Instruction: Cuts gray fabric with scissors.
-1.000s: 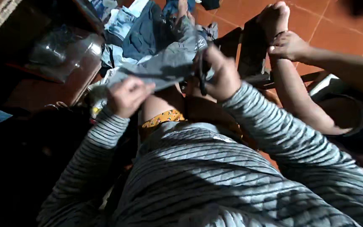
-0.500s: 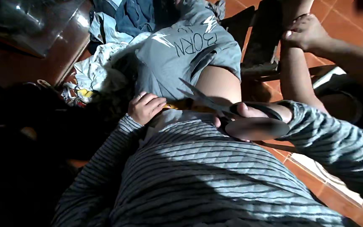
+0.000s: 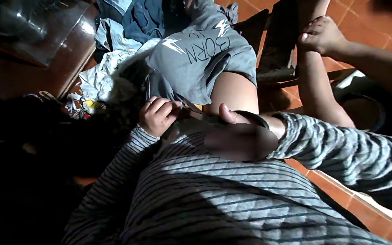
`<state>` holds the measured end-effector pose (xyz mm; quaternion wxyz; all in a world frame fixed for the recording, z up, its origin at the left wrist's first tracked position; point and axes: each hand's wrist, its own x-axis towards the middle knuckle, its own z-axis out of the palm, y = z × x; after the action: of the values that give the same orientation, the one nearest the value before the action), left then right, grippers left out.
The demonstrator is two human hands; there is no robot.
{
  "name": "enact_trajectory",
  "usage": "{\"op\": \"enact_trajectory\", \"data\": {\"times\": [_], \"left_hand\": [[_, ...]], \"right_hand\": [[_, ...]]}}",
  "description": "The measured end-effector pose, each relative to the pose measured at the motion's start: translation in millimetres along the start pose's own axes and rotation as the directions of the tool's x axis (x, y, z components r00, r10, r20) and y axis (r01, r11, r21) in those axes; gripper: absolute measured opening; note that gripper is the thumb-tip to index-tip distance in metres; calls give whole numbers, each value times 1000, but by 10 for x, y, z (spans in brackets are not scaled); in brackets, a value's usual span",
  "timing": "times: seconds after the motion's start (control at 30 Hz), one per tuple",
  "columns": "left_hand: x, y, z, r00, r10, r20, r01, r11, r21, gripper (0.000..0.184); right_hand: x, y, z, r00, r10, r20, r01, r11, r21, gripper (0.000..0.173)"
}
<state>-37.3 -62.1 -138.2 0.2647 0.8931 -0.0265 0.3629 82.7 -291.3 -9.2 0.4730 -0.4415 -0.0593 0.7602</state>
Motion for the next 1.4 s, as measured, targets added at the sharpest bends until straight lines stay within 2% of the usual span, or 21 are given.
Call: {"op": "enact_trajectory", "data": {"times": [0.3, 0.47, 0.63, 0.77, 0.9, 0.97, 1.13, 1.27, 1.33, 1.4], "left_hand": [[139, 92, -24, 1000, -18, -22, 17, 998, -53, 12], [159, 109, -16, 999, -38, -5, 38, 994, -106, 13], [187, 109, -42, 997, -68, -21, 64, 989, -133, 14], [208, 117, -31, 998, -61, -26, 57, 991, -124, 16], [197, 124, -20, 998, -62, 1, 62, 993, -105, 19], [213, 131, -27, 998, -59, -11, 57, 991, -118, 17], [279, 122, -60, 996, -48, -76, 36, 987, -154, 16], [256, 141, -35, 997, -59, -56, 50, 988, -147, 16], [246, 153, -10, 997, -58, -47, 50, 988, -144, 14], [251, 172, 4, 997, -66, -44, 60, 988, -141, 15]], "right_hand": [[218, -40, 114, 997, -67, -40, 69, 996, 56, 74], [333, -8, 146, 988, -157, -13, 157, 987, 18, 66], [321, 37, 246, 971, -219, -100, 221, 975, 13, 62], [330, 51, 280, 976, -172, -137, 172, 985, -11, 66], [304, 30, 342, 965, -140, -220, 148, 989, 20, 46], [269, 4, 353, 969, -124, -212, 128, 992, 6, 42], [275, -33, 315, 981, -139, -138, 135, 990, -38, 59], [316, -10, 335, 978, -133, -158, 137, 991, 11, 59], [308, -6, 376, 969, -136, -206, 140, 990, 7, 54], [318, 14, 388, 958, -164, -235, 174, 984, 24, 41]]}}
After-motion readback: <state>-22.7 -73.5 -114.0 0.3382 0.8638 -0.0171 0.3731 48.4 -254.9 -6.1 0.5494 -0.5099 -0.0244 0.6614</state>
